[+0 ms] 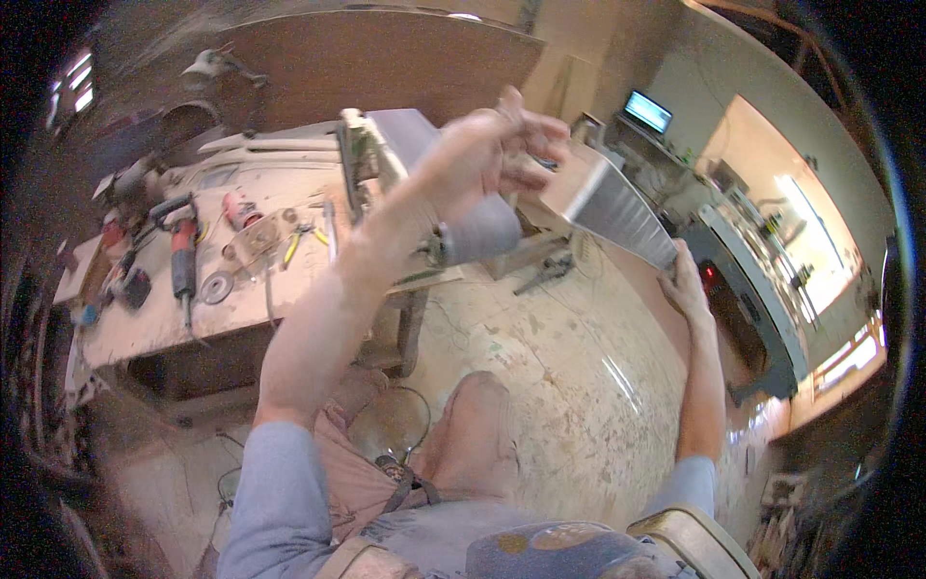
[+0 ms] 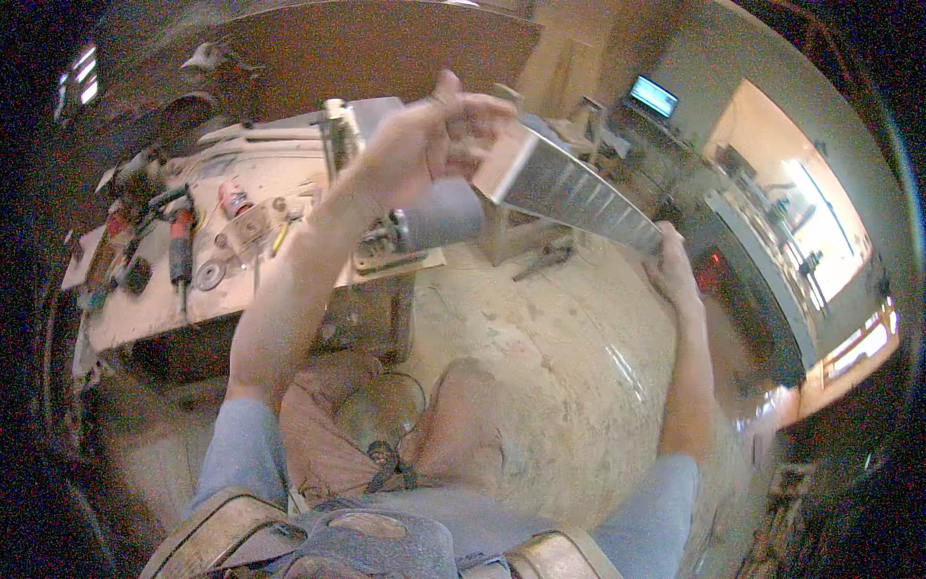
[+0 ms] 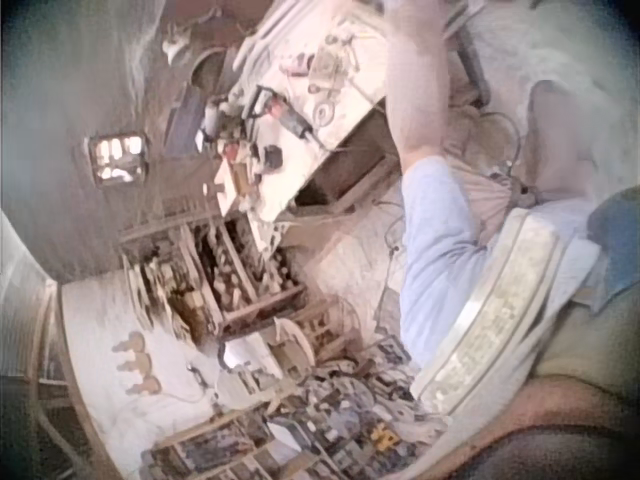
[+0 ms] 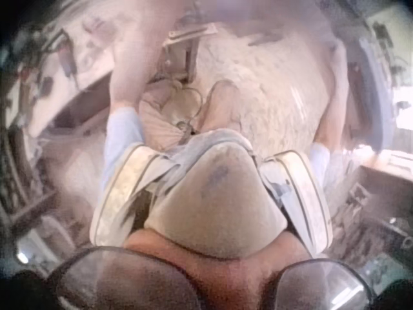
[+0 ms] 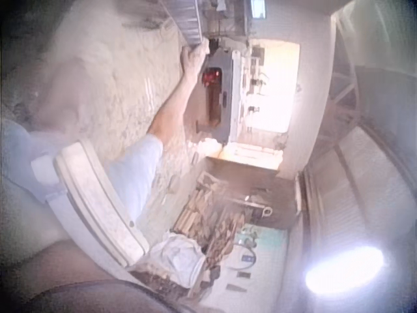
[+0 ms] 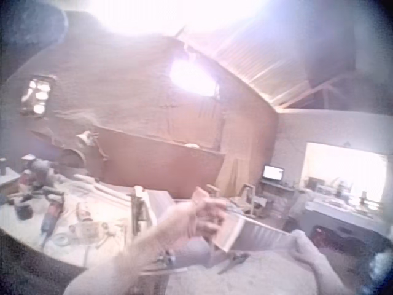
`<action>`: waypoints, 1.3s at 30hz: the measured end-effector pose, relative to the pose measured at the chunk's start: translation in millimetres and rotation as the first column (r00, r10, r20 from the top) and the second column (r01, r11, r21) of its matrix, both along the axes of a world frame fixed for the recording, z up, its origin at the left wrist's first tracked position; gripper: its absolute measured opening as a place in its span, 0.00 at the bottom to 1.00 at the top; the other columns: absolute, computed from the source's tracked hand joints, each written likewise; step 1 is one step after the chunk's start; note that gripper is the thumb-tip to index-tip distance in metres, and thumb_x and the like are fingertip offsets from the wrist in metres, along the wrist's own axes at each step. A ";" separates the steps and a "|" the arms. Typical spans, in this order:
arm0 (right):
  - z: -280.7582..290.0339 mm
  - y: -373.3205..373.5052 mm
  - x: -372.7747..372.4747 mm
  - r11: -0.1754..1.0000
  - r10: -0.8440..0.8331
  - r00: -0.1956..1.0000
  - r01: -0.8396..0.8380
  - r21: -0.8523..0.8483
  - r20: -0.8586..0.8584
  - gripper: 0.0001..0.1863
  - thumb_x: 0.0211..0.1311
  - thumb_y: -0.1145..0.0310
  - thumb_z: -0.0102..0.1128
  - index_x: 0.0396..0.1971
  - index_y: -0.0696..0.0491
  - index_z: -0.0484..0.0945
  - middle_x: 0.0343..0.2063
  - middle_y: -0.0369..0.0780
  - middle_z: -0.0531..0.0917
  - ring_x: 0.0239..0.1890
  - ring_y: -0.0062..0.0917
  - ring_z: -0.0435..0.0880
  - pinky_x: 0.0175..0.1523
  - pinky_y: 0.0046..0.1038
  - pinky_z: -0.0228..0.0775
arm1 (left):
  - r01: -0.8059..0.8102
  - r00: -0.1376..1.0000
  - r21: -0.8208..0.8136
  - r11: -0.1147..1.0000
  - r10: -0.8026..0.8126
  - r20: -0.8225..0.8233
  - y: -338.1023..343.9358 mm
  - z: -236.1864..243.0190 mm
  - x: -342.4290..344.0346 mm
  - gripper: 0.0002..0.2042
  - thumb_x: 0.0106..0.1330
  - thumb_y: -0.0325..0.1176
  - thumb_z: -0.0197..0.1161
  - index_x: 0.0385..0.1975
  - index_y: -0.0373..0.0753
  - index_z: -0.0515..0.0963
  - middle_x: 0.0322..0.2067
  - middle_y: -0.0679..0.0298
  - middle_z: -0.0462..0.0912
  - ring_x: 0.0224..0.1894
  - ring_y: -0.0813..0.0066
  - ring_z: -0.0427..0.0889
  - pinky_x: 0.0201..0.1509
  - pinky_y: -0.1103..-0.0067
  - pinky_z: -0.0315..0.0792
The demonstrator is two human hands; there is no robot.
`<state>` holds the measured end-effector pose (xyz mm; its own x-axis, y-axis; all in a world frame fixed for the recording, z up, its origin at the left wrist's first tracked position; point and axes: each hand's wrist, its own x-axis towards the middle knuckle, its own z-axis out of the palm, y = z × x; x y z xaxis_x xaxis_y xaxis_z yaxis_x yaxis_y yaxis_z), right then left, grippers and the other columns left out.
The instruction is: The person sands the back of a wooden guitar neck using a belt sander, frequently turning the neck over to check the surface and using calipers to measure dimensions.
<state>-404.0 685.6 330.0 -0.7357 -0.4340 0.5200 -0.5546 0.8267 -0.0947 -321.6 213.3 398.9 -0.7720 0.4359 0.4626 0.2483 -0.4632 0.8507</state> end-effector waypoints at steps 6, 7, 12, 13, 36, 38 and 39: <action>-60.8 3.3 -41.2 0.976 0.001 0.989 -0.034 -0.216 -0.149 0.27 0.63 0.73 0.64 0.62 0.53 0.68 0.55 0.46 0.80 0.54 0.38 0.81 0.63 0.37 0.70 | 0.383 0.748 0.259 0.887 -0.462 0.477 145.0 -35.7 72.0 0.33 0.73 0.64 0.52 0.56 0.35 0.73 0.45 0.59 0.81 0.47 0.64 0.83 0.57 0.67 0.77; -64.6 -4.8 -38.8 0.965 0.021 0.993 -0.050 -0.257 -0.117 0.25 0.64 0.71 0.63 0.61 0.52 0.69 0.54 0.45 0.80 0.53 0.38 0.81 0.62 0.36 0.71 | 0.373 0.773 0.289 0.881 -0.468 0.428 159.3 -41.5 77.2 0.31 0.73 0.62 0.55 0.55 0.36 0.73 0.45 0.60 0.81 0.47 0.65 0.83 0.57 0.68 0.77; -71.1 -53.6 -28.5 0.634 0.335 0.875 0.065 -0.771 0.349 0.18 0.69 0.63 0.55 0.57 0.48 0.73 0.52 0.43 0.82 0.51 0.34 0.83 0.55 0.33 0.75 | 0.237 0.802 0.347 0.907 -0.384 0.458 209.1 -70.1 89.2 0.21 0.74 0.51 0.56 0.52 0.37 0.75 0.41 0.55 0.85 0.41 0.62 0.87 0.51 0.67 0.82; -68.2 -50.4 -29.4 0.637 0.329 0.879 0.063 -0.768 0.345 0.17 0.70 0.61 0.54 0.56 0.47 0.74 0.51 0.43 0.82 0.50 0.34 0.84 0.54 0.32 0.76 | 0.236 0.804 0.332 0.913 -0.376 0.461 212.2 -67.6 91.7 0.21 0.73 0.50 0.57 0.52 0.37 0.75 0.41 0.55 0.85 0.41 0.63 0.87 0.51 0.67 0.82; 24.5 -60.3 93.9 0.318 0.583 0.633 0.400 -0.860 0.509 0.28 0.75 0.46 0.54 0.56 0.58 0.75 0.43 0.43 0.86 0.41 0.26 0.86 0.47 0.27 0.82 | -0.261 0.963 -0.256 0.931 0.233 -0.134 222.9 -87.3 66.2 0.36 0.58 0.44 0.68 0.63 0.28 0.69 0.44 0.48 0.83 0.45 0.56 0.86 0.50 0.68 0.80; 19.9 -83.4 122.6 0.406 0.565 0.642 0.331 -0.852 0.519 0.28 0.74 0.49 0.57 0.58 0.59 0.73 0.46 0.42 0.85 0.45 0.25 0.85 0.46 0.27 0.80 | -0.416 0.899 -0.365 0.833 0.314 -0.306 208.3 -77.1 79.8 0.51 0.47 0.45 0.73 0.72 0.28 0.57 0.50 0.36 0.80 0.53 0.45 0.83 0.58 0.62 0.76; 18.9 -97.8 135.1 0.454 0.556 0.647 0.290 -0.843 0.522 0.29 0.73 0.50 0.58 0.58 0.59 0.72 0.47 0.41 0.84 0.46 0.25 0.85 0.46 0.27 0.80 | -0.507 0.844 -0.354 0.786 0.369 -0.389 203.3 -76.5 81.6 0.53 0.48 0.45 0.74 0.73 0.29 0.54 0.50 0.38 0.81 0.54 0.50 0.84 0.58 0.64 0.76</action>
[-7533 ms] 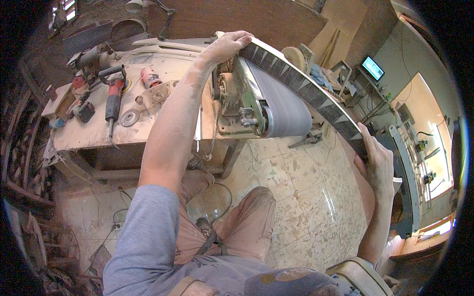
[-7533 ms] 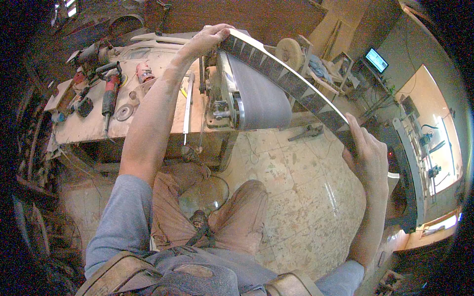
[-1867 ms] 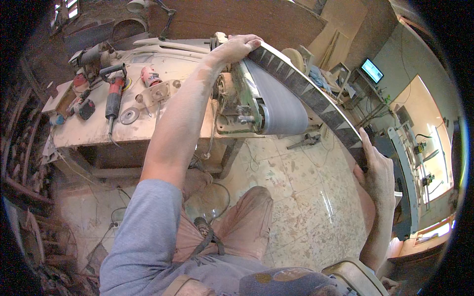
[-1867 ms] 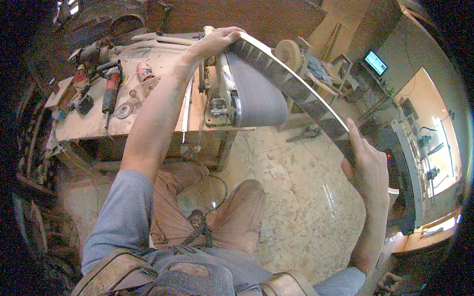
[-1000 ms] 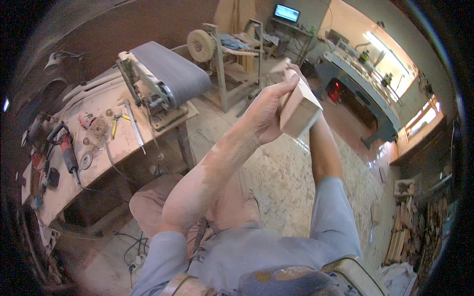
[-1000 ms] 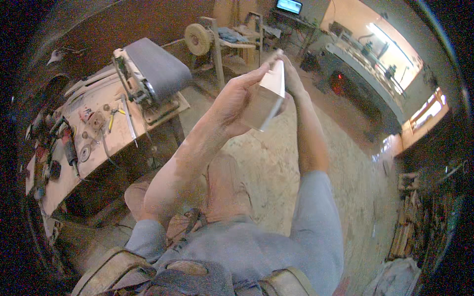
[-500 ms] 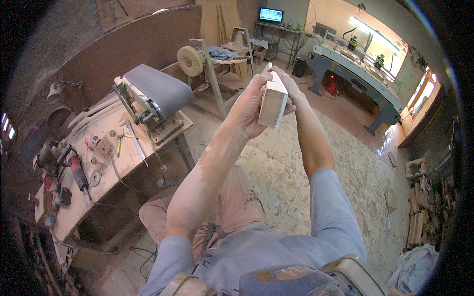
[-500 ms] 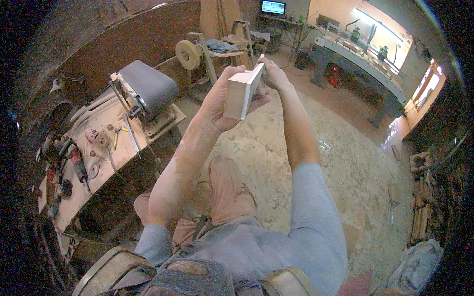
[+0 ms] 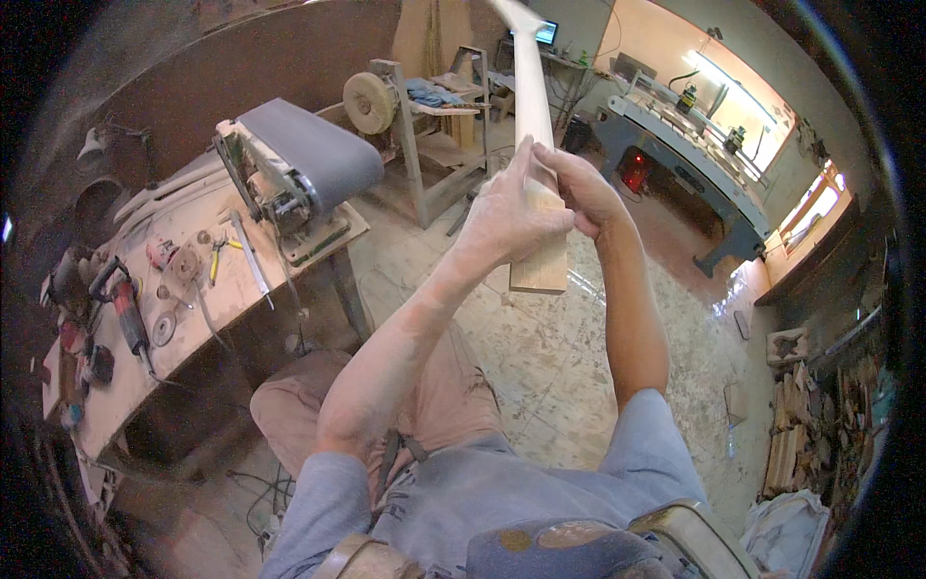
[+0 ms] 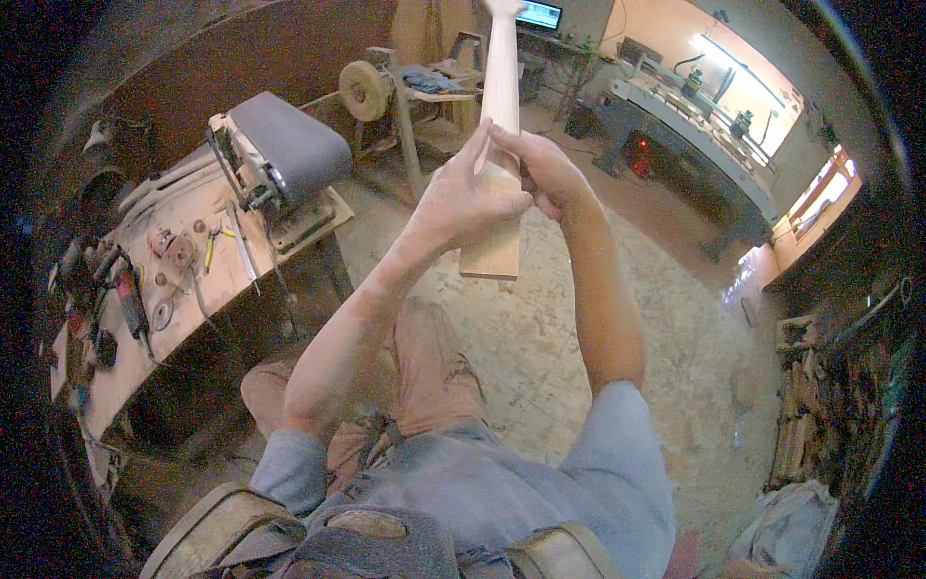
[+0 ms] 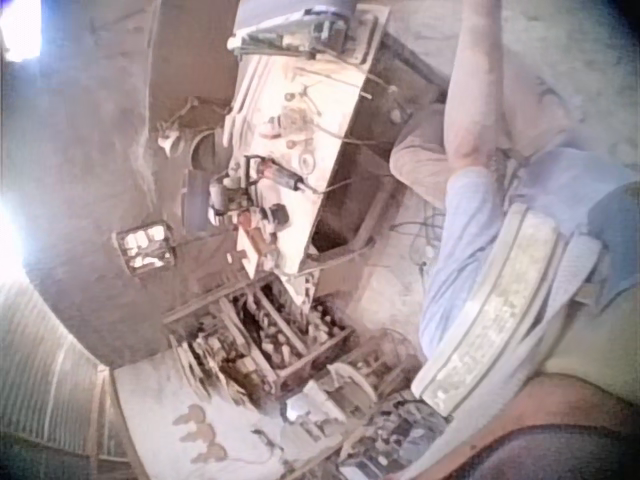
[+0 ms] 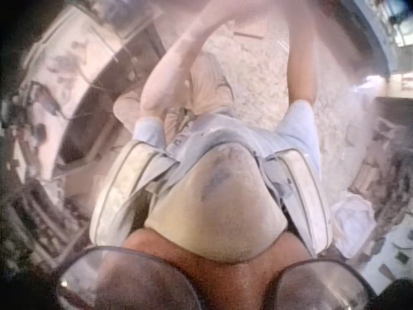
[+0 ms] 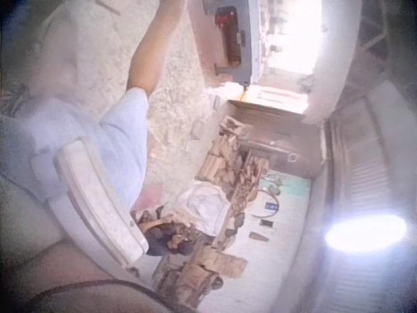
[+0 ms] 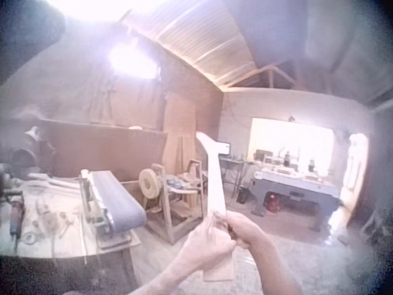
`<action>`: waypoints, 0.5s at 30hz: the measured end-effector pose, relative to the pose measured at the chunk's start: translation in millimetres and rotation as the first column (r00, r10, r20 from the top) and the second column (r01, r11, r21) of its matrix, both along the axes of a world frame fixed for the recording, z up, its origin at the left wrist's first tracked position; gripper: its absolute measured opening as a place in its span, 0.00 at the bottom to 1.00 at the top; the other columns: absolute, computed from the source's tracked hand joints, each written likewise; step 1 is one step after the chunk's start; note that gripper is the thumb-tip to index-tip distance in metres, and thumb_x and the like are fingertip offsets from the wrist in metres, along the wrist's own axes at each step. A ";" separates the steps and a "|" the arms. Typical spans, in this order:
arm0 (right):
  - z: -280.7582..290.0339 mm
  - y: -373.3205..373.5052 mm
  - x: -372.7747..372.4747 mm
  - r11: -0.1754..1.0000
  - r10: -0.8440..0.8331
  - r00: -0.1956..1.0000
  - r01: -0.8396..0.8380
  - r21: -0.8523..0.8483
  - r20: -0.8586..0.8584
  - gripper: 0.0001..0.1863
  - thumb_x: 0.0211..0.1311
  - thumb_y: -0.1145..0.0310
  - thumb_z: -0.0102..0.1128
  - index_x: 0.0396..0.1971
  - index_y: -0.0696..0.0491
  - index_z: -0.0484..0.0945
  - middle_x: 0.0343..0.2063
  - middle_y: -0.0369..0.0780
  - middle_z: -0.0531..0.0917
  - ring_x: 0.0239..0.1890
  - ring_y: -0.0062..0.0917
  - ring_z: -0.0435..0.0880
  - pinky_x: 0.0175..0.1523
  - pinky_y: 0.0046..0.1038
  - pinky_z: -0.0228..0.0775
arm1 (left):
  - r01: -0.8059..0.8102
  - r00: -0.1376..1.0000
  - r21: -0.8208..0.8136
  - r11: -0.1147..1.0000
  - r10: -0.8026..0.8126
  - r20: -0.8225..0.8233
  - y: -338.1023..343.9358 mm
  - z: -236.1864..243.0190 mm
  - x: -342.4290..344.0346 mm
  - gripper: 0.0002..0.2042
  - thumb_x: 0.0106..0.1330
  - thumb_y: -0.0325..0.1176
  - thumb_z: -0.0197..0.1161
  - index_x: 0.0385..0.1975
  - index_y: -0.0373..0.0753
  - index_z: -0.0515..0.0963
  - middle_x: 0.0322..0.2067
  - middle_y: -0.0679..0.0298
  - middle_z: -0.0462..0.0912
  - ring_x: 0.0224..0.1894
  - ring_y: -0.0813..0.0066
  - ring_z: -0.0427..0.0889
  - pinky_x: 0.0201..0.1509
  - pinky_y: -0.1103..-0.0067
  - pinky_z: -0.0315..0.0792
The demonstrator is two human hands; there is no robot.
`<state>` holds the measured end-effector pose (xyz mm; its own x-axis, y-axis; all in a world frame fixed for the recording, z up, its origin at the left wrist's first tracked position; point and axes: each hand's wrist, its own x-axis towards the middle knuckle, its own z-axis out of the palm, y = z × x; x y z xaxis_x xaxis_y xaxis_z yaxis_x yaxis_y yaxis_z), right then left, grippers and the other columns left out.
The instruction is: The person sands the back of a wooden guitar neck using a belt sander, frequently turning the neck over to check the surface and using calipers to measure dimensions.
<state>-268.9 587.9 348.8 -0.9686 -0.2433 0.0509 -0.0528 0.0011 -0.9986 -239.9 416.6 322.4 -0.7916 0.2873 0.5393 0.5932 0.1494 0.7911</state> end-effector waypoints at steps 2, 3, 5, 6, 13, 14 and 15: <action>-5.0 -23.0 9.3 0.996 -0.006 0.992 -0.006 -0.092 -0.124 0.25 0.74 0.50 0.58 0.54 0.59 0.74 0.44 0.41 0.85 0.41 0.24 0.86 0.45 0.28 0.80 | -0.161 0.975 -0.065 0.985 0.149 -0.164 -8.9 0.5 3.2 0.56 0.48 0.46 0.75 0.75 0.30 0.50 0.50 0.42 0.83 0.56 0.60 0.84 0.58 0.69 0.77; -3.8 -29.4 10.8 0.991 -0.008 0.986 -0.014 -0.135 -0.167 0.25 0.74 0.50 0.58 0.53 0.59 0.74 0.43 0.41 0.85 0.41 0.23 0.86 0.44 0.28 0.80 | -0.112 0.984 -0.007 0.994 0.109 -0.144 -17.2 5.9 10.6 0.53 0.55 0.42 0.73 0.76 0.32 0.46 0.58 0.43 0.79 0.56 0.59 0.84 0.57 0.68 0.79; -4.3 -36.8 3.2 0.959 -0.016 0.976 -0.047 -0.280 -0.217 0.22 0.76 0.52 0.55 0.50 0.58 0.76 0.39 0.42 0.86 0.36 0.22 0.86 0.40 0.27 0.82 | 0.091 0.996 0.413 0.906 -0.085 -0.031 -25.6 -7.3 7.4 0.48 0.62 0.40 0.68 0.77 0.33 0.45 0.62 0.45 0.75 0.54 0.58 0.85 0.56 0.68 0.81; 2.5 -43.0 3.1 0.944 0.009 0.980 -0.074 -0.323 -0.199 0.22 0.76 0.51 0.54 0.50 0.58 0.76 0.38 0.42 0.86 0.35 0.22 0.87 0.38 0.27 0.82 | 0.164 0.981 0.609 0.776 -0.194 -0.018 -30.7 -11.9 7.5 0.45 0.66 0.38 0.66 0.77 0.34 0.45 0.65 0.45 0.73 0.54 0.58 0.85 0.55 0.67 0.81; 16.3 -79.2 -12.6 0.779 0.138 0.942 -0.294 -0.554 -0.306 0.25 0.77 0.49 0.51 0.49 0.59 0.75 0.33 0.42 0.85 0.34 0.25 0.88 0.35 0.24 0.85 | 0.259 0.602 0.878 0.402 -0.778 0.178 -55.0 -45.2 74.6 0.31 0.78 0.47 0.55 0.69 0.29 0.59 0.54 0.53 0.78 0.53 0.66 0.83 0.58 0.69 0.81; 12.9 -81.0 -18.1 0.759 0.163 0.920 -0.348 -0.550 -0.357 0.25 0.77 0.49 0.51 0.50 0.60 0.75 0.34 0.42 0.84 0.36 0.25 0.87 0.37 0.26 0.85 | 0.267 0.643 0.874 0.406 -0.751 0.153 -55.5 -46.5 75.3 0.30 0.78 0.48 0.55 0.68 0.28 0.61 0.54 0.53 0.78 0.53 0.67 0.83 0.58 0.69 0.81; 9.0 -82.2 -21.3 0.735 0.181 0.895 -0.398 -0.548 -0.407 0.25 0.76 0.49 0.52 0.50 0.60 0.75 0.35 0.43 0.83 0.39 0.26 0.87 0.40 0.28 0.86 | 0.274 0.678 0.867 0.416 -0.723 0.133 -55.5 -47.5 76.8 0.30 0.78 0.49 0.54 0.67 0.28 0.63 0.54 0.54 0.78 0.52 0.68 0.83 0.58 0.68 0.81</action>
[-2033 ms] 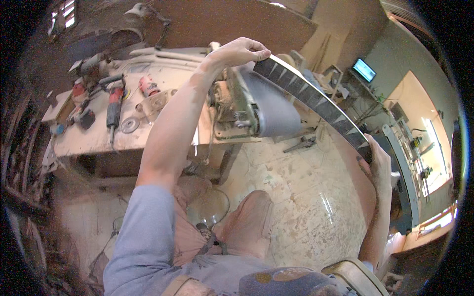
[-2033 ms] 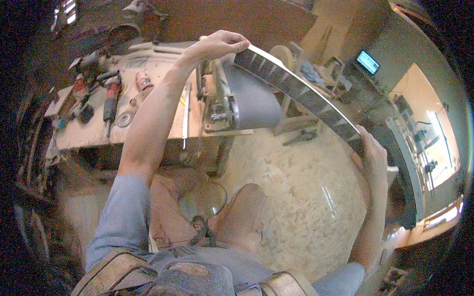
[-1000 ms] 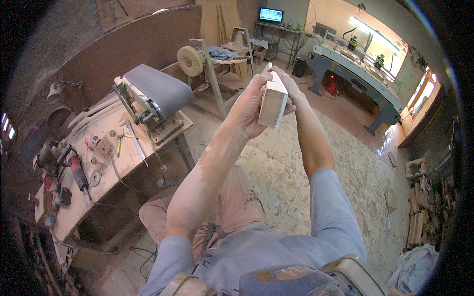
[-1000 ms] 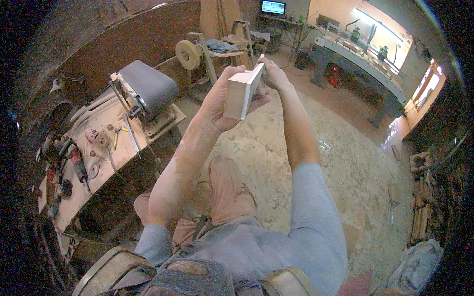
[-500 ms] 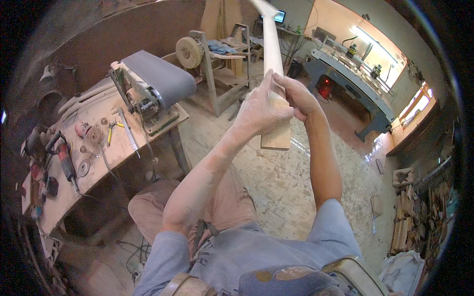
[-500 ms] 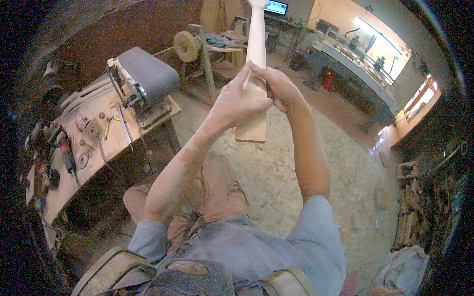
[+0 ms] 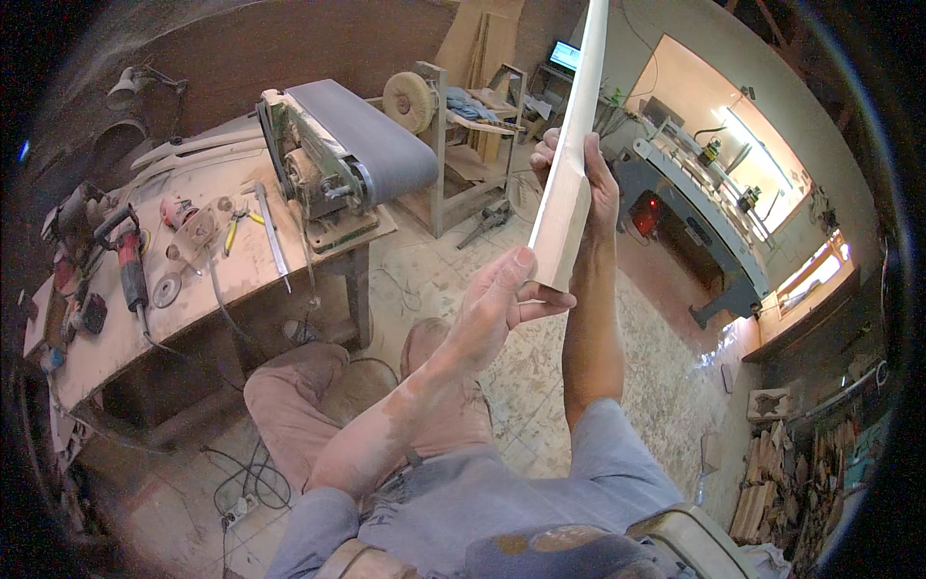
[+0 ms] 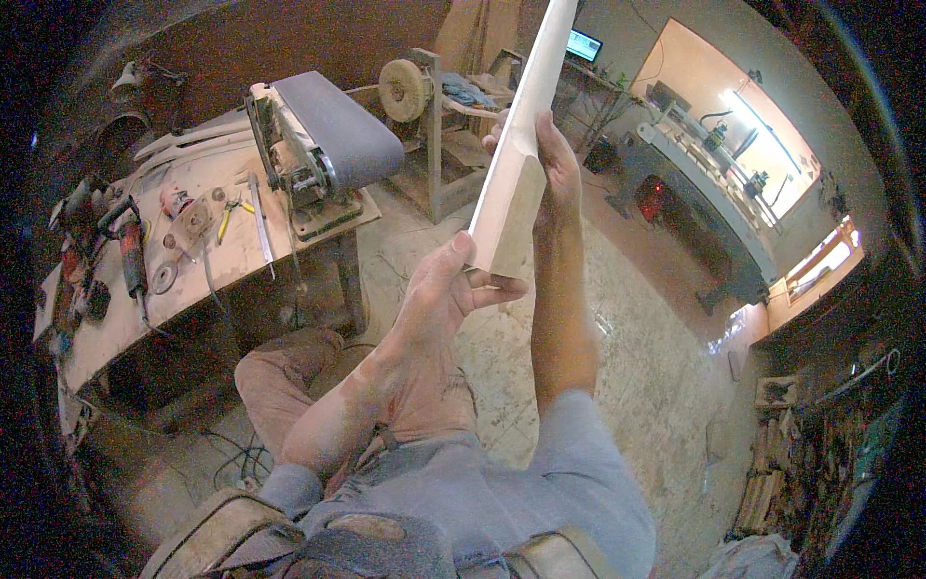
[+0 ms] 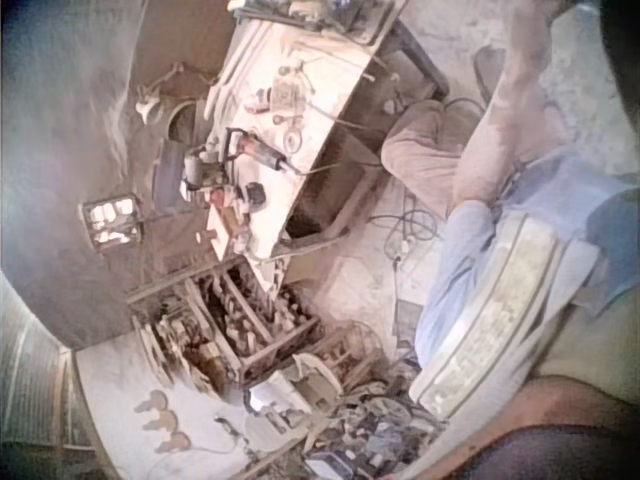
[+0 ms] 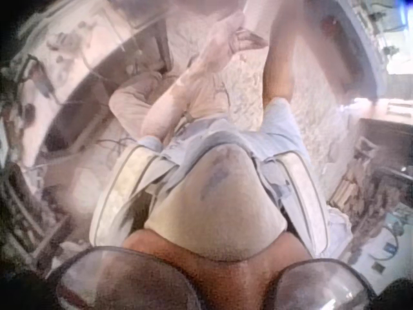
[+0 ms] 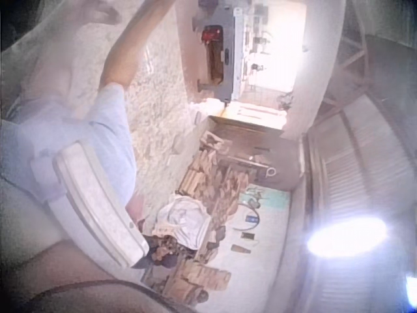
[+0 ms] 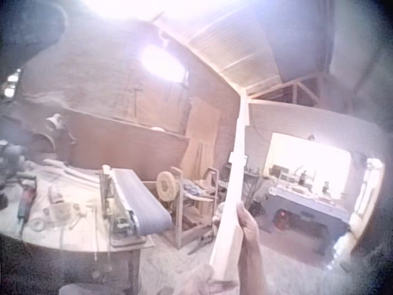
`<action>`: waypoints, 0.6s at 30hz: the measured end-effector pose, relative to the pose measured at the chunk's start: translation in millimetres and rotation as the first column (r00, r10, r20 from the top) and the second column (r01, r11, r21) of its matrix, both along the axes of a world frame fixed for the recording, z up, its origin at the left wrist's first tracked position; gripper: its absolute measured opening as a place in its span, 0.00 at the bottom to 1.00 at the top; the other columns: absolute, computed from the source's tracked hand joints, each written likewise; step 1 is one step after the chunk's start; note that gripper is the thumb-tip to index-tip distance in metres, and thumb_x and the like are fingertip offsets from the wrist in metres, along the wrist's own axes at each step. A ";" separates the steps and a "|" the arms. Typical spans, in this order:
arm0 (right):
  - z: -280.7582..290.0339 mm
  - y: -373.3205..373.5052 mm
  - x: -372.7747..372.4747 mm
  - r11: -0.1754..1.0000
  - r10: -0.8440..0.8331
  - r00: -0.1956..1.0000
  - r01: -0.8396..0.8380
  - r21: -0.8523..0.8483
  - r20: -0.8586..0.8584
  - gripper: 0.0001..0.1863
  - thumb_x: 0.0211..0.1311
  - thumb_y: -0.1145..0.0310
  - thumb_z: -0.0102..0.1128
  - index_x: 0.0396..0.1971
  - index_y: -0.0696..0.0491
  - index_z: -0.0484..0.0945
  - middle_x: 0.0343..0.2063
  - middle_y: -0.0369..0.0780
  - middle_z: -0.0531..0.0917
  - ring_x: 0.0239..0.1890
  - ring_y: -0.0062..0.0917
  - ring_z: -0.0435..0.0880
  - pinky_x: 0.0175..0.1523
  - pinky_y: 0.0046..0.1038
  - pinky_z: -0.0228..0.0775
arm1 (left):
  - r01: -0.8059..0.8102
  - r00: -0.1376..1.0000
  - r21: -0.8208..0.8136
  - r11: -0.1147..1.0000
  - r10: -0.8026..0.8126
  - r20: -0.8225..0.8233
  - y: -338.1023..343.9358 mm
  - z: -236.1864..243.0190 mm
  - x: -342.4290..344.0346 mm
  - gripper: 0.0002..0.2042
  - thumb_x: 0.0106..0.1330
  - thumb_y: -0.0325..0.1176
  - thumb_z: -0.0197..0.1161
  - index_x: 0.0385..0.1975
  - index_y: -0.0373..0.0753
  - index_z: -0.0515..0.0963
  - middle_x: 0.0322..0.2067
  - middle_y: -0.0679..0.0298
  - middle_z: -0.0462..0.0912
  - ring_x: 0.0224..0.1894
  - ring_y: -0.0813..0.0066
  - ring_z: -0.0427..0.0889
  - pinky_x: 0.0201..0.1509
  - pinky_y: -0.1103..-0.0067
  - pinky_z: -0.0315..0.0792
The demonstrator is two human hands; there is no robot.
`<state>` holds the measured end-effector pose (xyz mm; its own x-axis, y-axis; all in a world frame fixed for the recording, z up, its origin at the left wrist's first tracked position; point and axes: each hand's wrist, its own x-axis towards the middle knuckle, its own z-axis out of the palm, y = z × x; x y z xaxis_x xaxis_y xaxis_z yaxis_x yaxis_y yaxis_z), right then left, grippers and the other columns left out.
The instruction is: The person sands the back of a wooden guitar neck using a belt sander, frequently turning the neck over to check the surface and using calipers to measure dimensions.
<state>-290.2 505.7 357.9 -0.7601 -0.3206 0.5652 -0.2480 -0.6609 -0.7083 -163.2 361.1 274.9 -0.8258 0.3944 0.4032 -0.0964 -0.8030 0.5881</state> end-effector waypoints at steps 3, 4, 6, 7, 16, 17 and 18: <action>-6.0 -4.5 -9.3 0.992 0.053 0.999 -0.052 -0.118 0.004 0.26 0.76 0.49 0.51 0.54 0.60 0.73 0.37 0.44 0.80 0.41 0.29 0.82 0.46 0.36 0.82 | -0.103 0.994 -0.037 0.994 0.102 -0.025 -0.9 2.1 -2.9 0.30 0.78 0.48 0.56 0.66 0.27 0.66 0.54 0.55 0.78 0.53 0.69 0.82 0.59 0.69 0.81; -6.5 -3.4 -10.3 0.986 0.114 0.993 -0.115 -0.123 -0.020 0.26 0.77 0.49 0.51 0.55 0.60 0.72 0.38 0.44 0.79 0.40 0.29 0.81 0.46 0.37 0.80 | -0.131 0.991 -0.054 0.990 0.130 -0.025 -0.4 3.4 -4.4 0.29 0.77 0.48 0.56 0.65 0.27 0.67 0.54 0.56 0.77 0.53 0.70 0.82 0.59 0.69 0.81; -6.6 -7.7 -10.6 0.958 0.244 0.968 -0.251 -0.137 -0.066 0.27 0.77 0.51 0.50 0.58 0.60 0.70 0.39 0.44 0.78 0.38 0.30 0.77 0.47 0.39 0.75 | -0.197 0.980 -0.125 0.972 0.193 -0.042 -1.7 1.3 -7.2 0.29 0.77 0.46 0.57 0.66 0.26 0.66 0.55 0.56 0.77 0.54 0.70 0.81 0.60 0.69 0.81; -6.3 -12.7 -8.4 0.948 0.283 0.958 -0.288 -0.134 -0.055 0.27 0.76 0.51 0.51 0.60 0.60 0.69 0.40 0.44 0.78 0.37 0.30 0.76 0.46 0.38 0.75 | -0.236 0.972 -0.163 0.958 0.231 -0.050 -4.0 -1.0 -9.2 0.29 0.77 0.45 0.58 0.66 0.26 0.66 0.55 0.56 0.77 0.54 0.70 0.81 0.60 0.69 0.81; -12.7 -38.1 31.5 0.935 -0.297 0.939 0.323 0.146 -0.172 0.40 0.61 0.55 0.64 0.68 0.58 0.60 0.45 0.43 0.76 0.42 0.26 0.80 0.47 0.26 0.76 | -0.062 0.998 0.064 0.996 0.064 -0.028 -23.5 -10.4 -16.3 0.37 0.78 0.56 0.51 0.68 0.23 0.61 0.59 0.48 0.75 0.60 0.62 0.79 0.67 0.67 0.76; -6.4 -44.7 34.0 0.885 -0.389 0.902 0.422 0.198 -0.186 0.40 0.60 0.57 0.65 0.68 0.58 0.61 0.45 0.43 0.76 0.43 0.25 0.80 0.48 0.24 0.76 | 0.034 0.996 0.115 0.993 -0.024 -0.088 -26.1 -15.6 -20.3 0.39 0.77 0.59 0.48 0.69 0.24 0.60 0.59 0.48 0.76 0.60 0.61 0.79 0.68 0.66 0.74; 7.5 -55.3 41.5 0.863 -0.421 0.890 0.452 0.225 -0.173 0.40 0.57 0.59 0.67 0.67 0.58 0.63 0.45 0.41 0.77 0.43 0.23 0.81 0.49 0.23 0.75 | 0.131 0.982 0.162 0.978 -0.106 -0.156 -27.9 -24.9 -27.3 0.41 0.77 0.62 0.44 0.70 0.25 0.59 0.60 0.47 0.76 0.61 0.59 0.79 0.70 0.66 0.72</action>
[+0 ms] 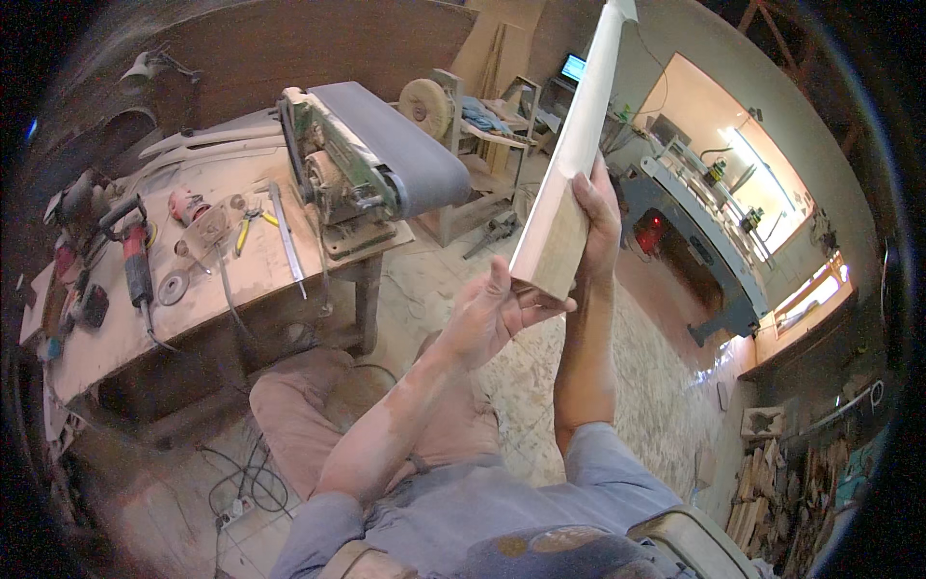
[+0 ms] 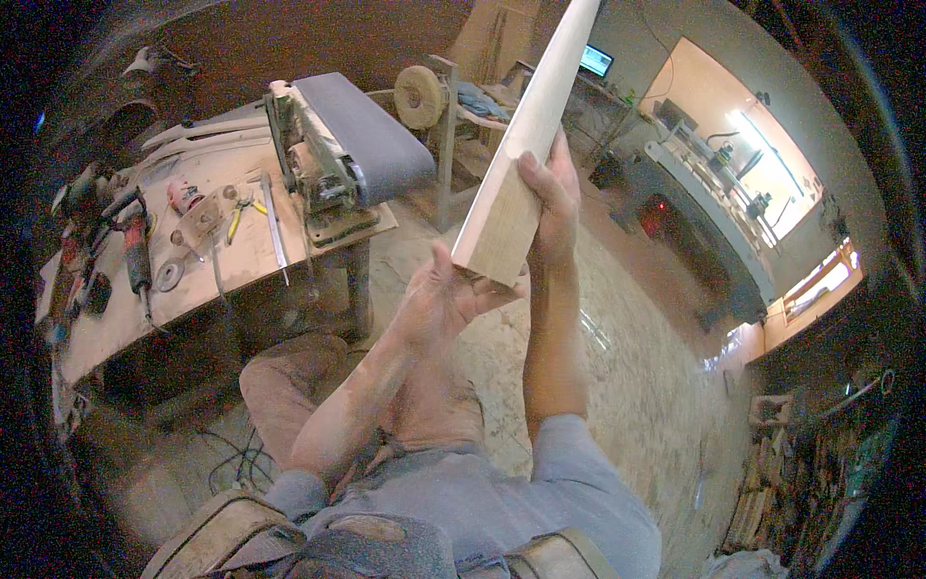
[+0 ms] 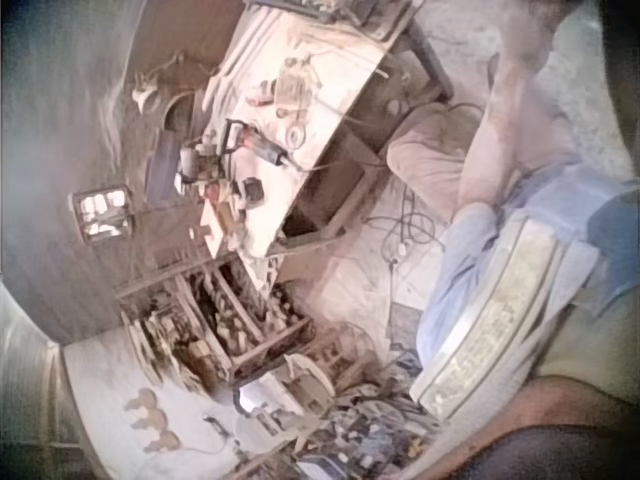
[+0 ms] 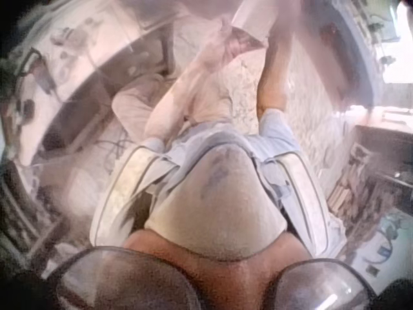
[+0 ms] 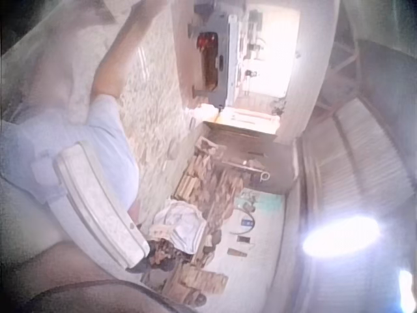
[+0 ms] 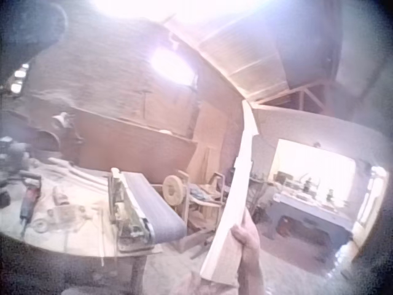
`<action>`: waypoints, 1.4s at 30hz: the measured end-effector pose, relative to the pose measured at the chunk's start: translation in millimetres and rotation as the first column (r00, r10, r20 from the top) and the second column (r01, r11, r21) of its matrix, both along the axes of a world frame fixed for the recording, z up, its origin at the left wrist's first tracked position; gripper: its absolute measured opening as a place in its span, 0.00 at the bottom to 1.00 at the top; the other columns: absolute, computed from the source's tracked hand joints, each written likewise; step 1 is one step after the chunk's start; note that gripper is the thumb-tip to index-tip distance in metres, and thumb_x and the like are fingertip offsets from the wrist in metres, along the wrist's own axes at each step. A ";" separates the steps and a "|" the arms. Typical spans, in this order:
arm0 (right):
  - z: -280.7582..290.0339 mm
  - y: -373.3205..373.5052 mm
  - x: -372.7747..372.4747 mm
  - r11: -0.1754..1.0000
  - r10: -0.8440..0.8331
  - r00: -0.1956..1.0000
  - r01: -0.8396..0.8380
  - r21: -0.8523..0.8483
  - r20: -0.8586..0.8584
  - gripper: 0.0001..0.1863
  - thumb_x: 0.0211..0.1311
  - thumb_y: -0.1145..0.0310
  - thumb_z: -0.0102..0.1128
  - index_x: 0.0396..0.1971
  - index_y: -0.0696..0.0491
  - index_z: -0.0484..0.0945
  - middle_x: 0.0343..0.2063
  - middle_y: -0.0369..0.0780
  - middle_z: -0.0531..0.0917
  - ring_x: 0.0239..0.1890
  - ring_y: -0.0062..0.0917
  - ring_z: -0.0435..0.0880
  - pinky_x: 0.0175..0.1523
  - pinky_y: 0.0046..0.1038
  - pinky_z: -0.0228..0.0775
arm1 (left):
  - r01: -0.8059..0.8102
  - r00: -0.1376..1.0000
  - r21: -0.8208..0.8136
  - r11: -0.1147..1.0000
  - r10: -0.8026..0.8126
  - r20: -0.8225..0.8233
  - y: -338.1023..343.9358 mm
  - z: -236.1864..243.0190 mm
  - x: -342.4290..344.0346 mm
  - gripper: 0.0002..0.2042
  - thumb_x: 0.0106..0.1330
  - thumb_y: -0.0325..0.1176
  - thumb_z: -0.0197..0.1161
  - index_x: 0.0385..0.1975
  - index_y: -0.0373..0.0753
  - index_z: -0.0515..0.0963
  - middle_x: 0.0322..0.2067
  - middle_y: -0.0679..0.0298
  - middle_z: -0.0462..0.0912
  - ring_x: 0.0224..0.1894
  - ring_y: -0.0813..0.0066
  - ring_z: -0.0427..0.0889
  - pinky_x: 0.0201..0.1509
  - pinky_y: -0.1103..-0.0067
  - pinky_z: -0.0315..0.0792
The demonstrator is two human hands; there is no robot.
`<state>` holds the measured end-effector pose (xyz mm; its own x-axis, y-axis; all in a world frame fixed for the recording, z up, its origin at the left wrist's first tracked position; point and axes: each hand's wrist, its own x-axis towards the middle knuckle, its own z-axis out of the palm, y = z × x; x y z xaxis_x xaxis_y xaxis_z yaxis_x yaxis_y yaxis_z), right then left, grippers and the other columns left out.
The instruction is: The person sands the back of a wooden guitar neck using a belt sander, frequently turning the neck over to check the surface and using calipers to measure dimensions.
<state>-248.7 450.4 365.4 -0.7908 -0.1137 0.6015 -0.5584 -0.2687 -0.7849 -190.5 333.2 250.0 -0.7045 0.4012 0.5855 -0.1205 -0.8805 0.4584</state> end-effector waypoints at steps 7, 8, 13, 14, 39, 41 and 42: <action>63.9 -52.1 -58.8 0.859 -0.116 0.993 0.112 0.500 -0.023 0.31 0.49 0.67 0.70 0.54 0.60 0.74 0.40 0.42 0.82 0.36 0.25 0.84 0.45 0.27 0.77 | 0.069 0.986 -0.399 0.914 -0.125 -0.115 -43.3 -92.3 -3.5 0.42 0.76 0.67 0.35 0.71 0.33 0.64 0.60 0.51 0.78 0.62 0.58 0.78 0.70 0.68 0.68; 69.1 -58.0 -82.8 0.786 -0.144 0.986 0.167 0.595 -0.086 0.29 0.47 0.68 0.72 0.50 0.62 0.75 0.38 0.44 0.84 0.34 0.29 0.85 0.44 0.31 0.78 | 0.027 0.992 -0.457 0.889 -0.079 -0.095 -51.5 -103.7 -0.3 0.41 0.76 0.67 0.35 0.71 0.33 0.65 0.60 0.51 0.78 0.62 0.60 0.78 0.69 0.68 0.69; 78.7 -118.3 -159.4 0.372 -0.272 0.936 0.315 0.873 -0.222 0.29 0.44 0.64 0.77 0.46 0.65 0.79 0.39 0.49 0.87 0.39 0.38 0.87 0.48 0.38 0.78 | -0.192 0.981 -0.622 0.759 0.162 -0.105 -110.3 -153.0 12.8 0.35 0.79 0.60 0.42 0.69 0.33 0.69 0.58 0.52 0.80 0.57 0.67 0.81 0.66 0.69 0.72; 79.3 -129.6 -168.5 0.304 -0.270 0.936 0.306 0.902 -0.227 0.29 0.43 0.64 0.77 0.45 0.65 0.81 0.39 0.49 0.88 0.39 0.38 0.88 0.48 0.37 0.78 | -0.223 0.972 -0.642 0.733 0.217 -0.089 -118.8 -166.3 14.8 0.34 0.79 0.58 0.44 0.69 0.33 0.69 0.57 0.53 0.81 0.56 0.68 0.81 0.65 0.70 0.72; 64.9 -194.6 -200.0 0.243 0.146 0.977 0.118 0.963 -0.157 0.40 0.46 0.68 0.72 0.66 0.51 0.74 0.53 0.42 0.84 0.56 0.29 0.80 0.67 0.30 0.64 | -0.238 0.821 -0.959 0.153 0.560 -0.115 -159.6 -313.5 32.8 0.29 0.67 0.54 0.66 0.59 0.37 0.80 0.49 0.52 0.87 0.51 0.64 0.86 0.57 0.70 0.77; 64.1 -201.8 -191.8 0.272 0.197 0.966 0.110 0.956 -0.167 0.38 0.44 0.69 0.72 0.62 0.52 0.76 0.50 0.39 0.85 0.54 0.27 0.81 0.66 0.29 0.65 | -0.239 0.825 -0.959 0.152 0.553 -0.118 -159.4 -324.4 32.0 0.30 0.66 0.54 0.67 0.58 0.36 0.80 0.49 0.49 0.87 0.51 0.61 0.86 0.58 0.69 0.77; 61.2 -202.0 -194.3 0.277 0.217 0.963 0.095 0.956 -0.159 0.38 0.44 0.69 0.72 0.63 0.52 0.76 0.51 0.40 0.85 0.54 0.27 0.81 0.66 0.29 0.65 | -0.241 0.826 -0.954 0.177 0.554 -0.106 -158.0 -328.4 30.9 0.30 0.65 0.55 0.67 0.58 0.36 0.80 0.49 0.49 0.87 0.52 0.61 0.86 0.58 0.69 0.77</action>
